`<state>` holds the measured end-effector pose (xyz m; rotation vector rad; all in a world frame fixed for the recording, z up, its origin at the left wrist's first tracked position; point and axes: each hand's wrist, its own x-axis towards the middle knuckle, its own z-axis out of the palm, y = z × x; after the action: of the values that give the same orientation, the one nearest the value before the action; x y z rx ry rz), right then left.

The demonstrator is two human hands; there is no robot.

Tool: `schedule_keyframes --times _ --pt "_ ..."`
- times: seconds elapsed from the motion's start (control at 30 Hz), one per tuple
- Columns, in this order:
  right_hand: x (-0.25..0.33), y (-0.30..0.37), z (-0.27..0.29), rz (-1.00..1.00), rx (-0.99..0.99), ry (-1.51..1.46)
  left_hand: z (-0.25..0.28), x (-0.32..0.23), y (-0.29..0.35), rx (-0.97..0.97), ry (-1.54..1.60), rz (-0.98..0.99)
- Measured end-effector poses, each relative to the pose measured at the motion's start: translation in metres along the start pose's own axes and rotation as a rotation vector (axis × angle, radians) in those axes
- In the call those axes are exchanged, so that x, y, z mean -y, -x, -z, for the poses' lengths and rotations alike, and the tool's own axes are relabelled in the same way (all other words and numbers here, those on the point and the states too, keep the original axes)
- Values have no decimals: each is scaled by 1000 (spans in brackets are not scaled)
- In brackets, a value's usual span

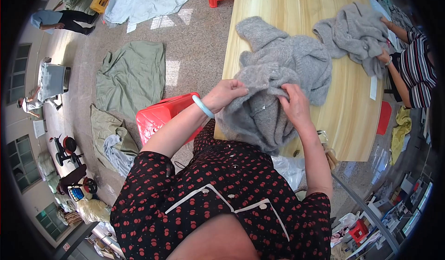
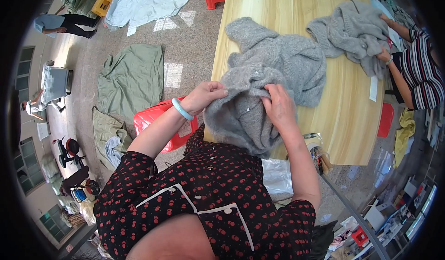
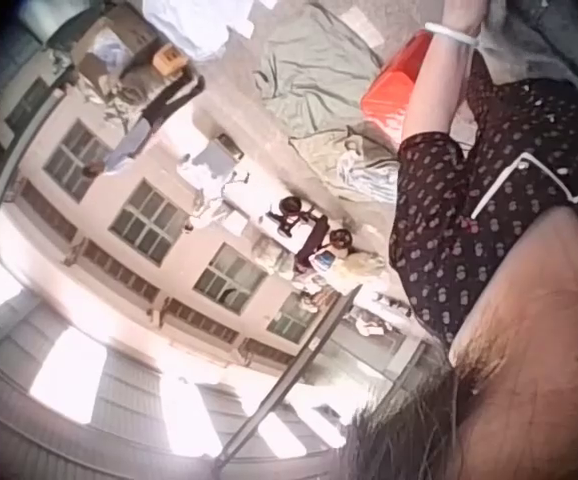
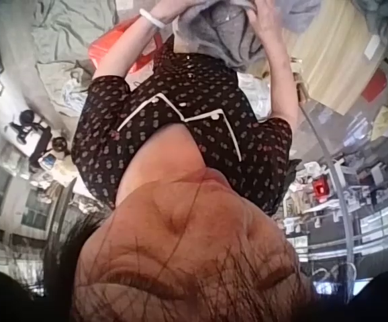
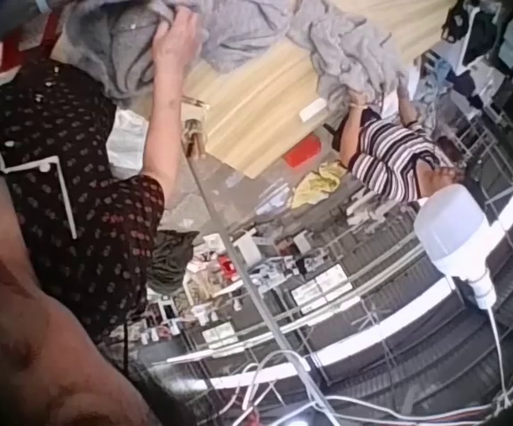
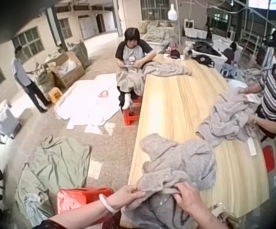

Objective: Inspecting grey plush garments and trimming loose threads with nippers.

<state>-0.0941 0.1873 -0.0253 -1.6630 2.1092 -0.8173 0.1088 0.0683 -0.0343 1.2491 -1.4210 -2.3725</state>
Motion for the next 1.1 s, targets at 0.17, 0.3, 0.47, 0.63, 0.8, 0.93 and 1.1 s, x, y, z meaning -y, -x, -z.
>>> schedule_keyframes --times 0.17,0.3,0.47,0.63,0.8,0.93,1.1 --pt "-13 3 1 -46 -15 90 13 13 3 -8 -409 -28" --pt "-14 6 5 -147 41 139 10 6 8 -101 -633 -130" --pt "-21 8 15 -195 -56 178 3 0 16 -81 -477 -165" --pt "-7 8 39 -294 -183 -164 -6 -13 24 -85 -395 -210" --pt "38 8 50 -49 -148 -464 -19 -22 26 -216 -383 -380" --pt "45 13 32 -155 37 -479 -26 -22 25 -317 -549 -503" --pt "38 11 19 -68 22 -259 -25 -20 28 -306 -771 -659"
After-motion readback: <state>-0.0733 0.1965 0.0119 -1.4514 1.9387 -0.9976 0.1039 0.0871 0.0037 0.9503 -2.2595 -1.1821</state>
